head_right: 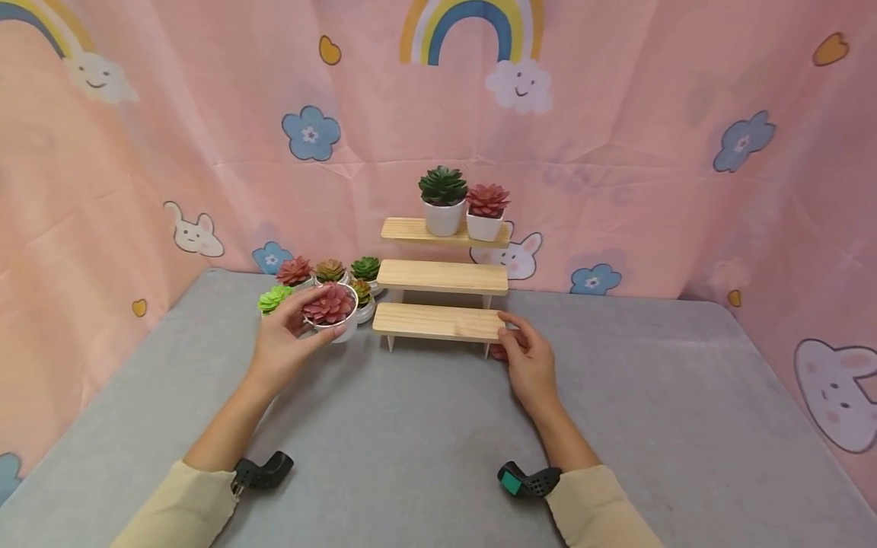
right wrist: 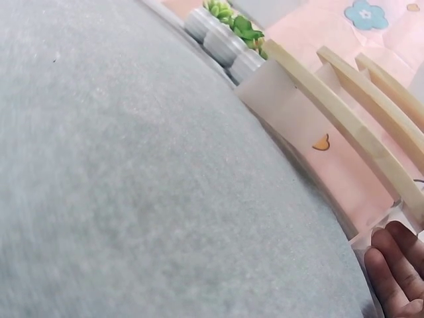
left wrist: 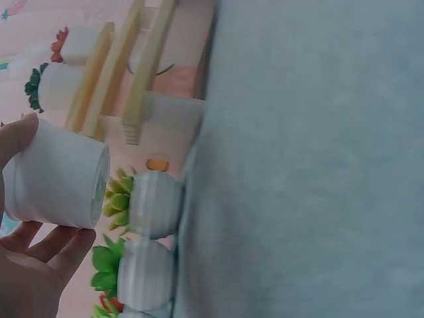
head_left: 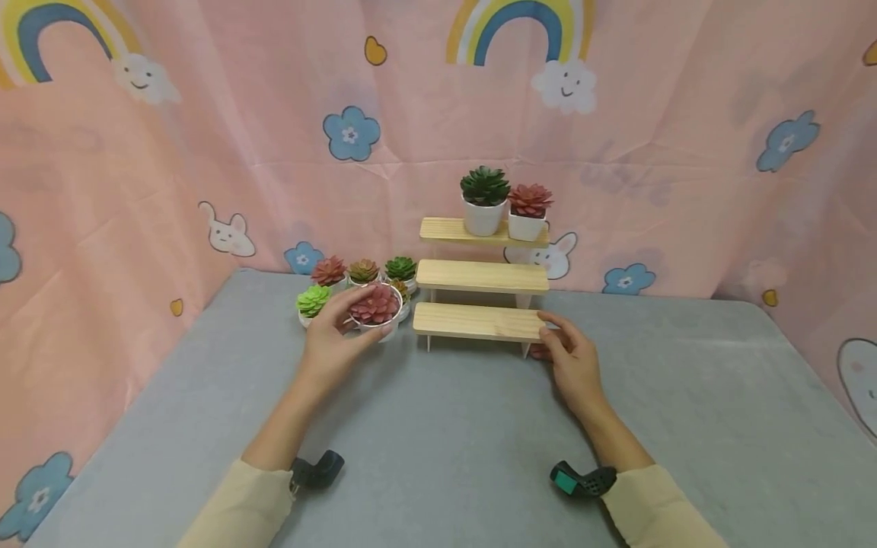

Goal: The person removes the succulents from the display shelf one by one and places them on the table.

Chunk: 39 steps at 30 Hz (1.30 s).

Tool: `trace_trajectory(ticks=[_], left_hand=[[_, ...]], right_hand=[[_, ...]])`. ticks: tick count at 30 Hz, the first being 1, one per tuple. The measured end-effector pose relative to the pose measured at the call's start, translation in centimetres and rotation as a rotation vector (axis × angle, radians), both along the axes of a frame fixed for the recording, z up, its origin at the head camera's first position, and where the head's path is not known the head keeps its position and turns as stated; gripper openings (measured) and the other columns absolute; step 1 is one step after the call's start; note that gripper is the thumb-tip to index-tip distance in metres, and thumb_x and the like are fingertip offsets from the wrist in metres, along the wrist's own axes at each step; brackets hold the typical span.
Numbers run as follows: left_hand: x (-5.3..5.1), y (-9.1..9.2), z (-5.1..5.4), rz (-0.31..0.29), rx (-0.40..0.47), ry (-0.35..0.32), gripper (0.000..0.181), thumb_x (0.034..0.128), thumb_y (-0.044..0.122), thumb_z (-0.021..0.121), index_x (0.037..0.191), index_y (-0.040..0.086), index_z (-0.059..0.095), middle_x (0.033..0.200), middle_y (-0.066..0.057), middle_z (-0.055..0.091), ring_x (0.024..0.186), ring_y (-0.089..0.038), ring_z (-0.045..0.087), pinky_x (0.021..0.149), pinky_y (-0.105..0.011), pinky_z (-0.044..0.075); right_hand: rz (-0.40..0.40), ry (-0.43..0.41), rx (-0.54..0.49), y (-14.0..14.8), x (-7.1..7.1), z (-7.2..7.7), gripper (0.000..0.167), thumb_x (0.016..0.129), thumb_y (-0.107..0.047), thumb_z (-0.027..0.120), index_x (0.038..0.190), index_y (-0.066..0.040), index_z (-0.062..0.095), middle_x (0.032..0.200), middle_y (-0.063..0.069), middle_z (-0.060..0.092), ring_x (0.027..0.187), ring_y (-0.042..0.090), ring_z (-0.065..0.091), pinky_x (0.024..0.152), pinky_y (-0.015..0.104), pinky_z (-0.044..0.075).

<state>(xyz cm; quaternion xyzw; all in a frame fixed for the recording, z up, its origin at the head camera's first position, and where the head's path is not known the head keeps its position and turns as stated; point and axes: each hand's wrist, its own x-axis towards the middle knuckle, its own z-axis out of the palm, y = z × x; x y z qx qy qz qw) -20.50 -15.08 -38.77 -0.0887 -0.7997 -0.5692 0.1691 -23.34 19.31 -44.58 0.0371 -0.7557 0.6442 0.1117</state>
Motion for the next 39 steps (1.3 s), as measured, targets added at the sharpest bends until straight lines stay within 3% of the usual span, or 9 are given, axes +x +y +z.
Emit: trace_trajectory(ticks=[2, 7, 11, 14, 21, 30, 39], left_hand=[[0.0, -0.1, -0.4, 0.001, -0.013, -0.012, 0.062, 0.0791, 0.010, 0.087, 0.136, 0.017, 0.065, 0.141, -0.005, 0.058, 0.124, -0.016, 0.058, 0.098, -0.019, 0.053], [-0.3, -0.1, -1.2, -0.012, -0.028, -0.033, 0.062, 0.0796, 0.010, 0.086, 0.137, 0.016, 0.064, 0.142, -0.007, 0.057, 0.125, -0.021, 0.060, 0.103, -0.031, 0.053], [-0.5, -0.1, -1.8, -0.014, -0.017, -0.046, 0.062, 0.0798, 0.009, 0.086, 0.138, 0.013, 0.063, 0.141, -0.010, 0.057, 0.124, -0.023, 0.061, 0.102, -0.022, 0.053], [-0.7, -0.1, -2.4, -0.023, 0.006, -0.062, 0.063, 0.0798, 0.006, 0.085, 0.138, 0.011, 0.062, 0.142, -0.011, 0.057, 0.124, -0.025, 0.061, 0.099, -0.016, 0.052], [-1.2, 0.2, -3.5, -0.071, 0.041, -0.084, 0.061, 0.0798, 0.005, 0.085, 0.136, 0.014, 0.063, 0.143, -0.008, 0.056, 0.125, -0.022, 0.061, 0.101, -0.018, 0.051], [-1.6, 0.7, -4.6, -0.063, 0.037, -0.071, 0.062, 0.0762, 0.000, 0.085, 0.134, 0.012, 0.065, 0.141, -0.012, 0.056, 0.123, -0.025, 0.061, 0.097, -0.016, 0.051], [-1.5, 0.7, -5.1, -0.082, 0.029, -0.064, 0.061, 0.0779, 0.001, 0.084, 0.134, 0.010, 0.064, 0.139, -0.014, 0.057, 0.122, -0.023, 0.061, 0.099, -0.014, 0.050]], right_hand=[[0.006, 0.004, -0.017, -0.1, 0.0, 0.0, 0.033, 0.105, -0.012, 0.054, 0.134, 0.001, 0.061, 0.083, -0.022, 0.067, 0.075, 0.003, 0.068, 0.071, 0.019, 0.060], [-0.005, -0.001, -0.004, -0.3, 0.0, 0.1, 0.033, 0.105, -0.014, 0.055, 0.134, -0.001, 0.062, 0.090, -0.009, 0.070, 0.076, 0.004, 0.068, 0.072, 0.020, 0.060], [-0.013, -0.004, 0.011, -0.3, 0.1, 0.2, 0.033, 0.105, -0.016, 0.055, 0.134, -0.002, 0.063, 0.095, 0.004, 0.071, 0.076, 0.004, 0.068, 0.072, 0.020, 0.060], [-0.014, -0.011, 0.019, -0.3, 0.2, 0.2, 0.033, 0.105, -0.016, 0.055, 0.134, -0.002, 0.063, 0.095, 0.005, 0.071, 0.076, 0.003, 0.068, 0.072, 0.020, 0.060], [-0.015, -0.022, 0.023, 0.0, 0.3, 0.1, 0.033, 0.105, -0.016, 0.055, 0.134, -0.003, 0.062, 0.087, -0.008, 0.068, 0.075, 0.003, 0.067, 0.071, 0.019, 0.060], [0.017, 0.013, 0.012, 0.3, 0.2, -0.1, 0.034, 0.105, -0.014, 0.053, 0.135, 0.001, 0.060, 0.082, -0.022, 0.067, 0.074, 0.002, 0.068, 0.071, 0.018, 0.060], [0.015, 0.019, 0.001, 0.1, 0.1, 0.1, 0.034, 0.105, -0.014, 0.054, 0.135, 0.001, 0.061, 0.082, -0.023, 0.067, 0.074, 0.003, 0.068, 0.071, 0.019, 0.060]])
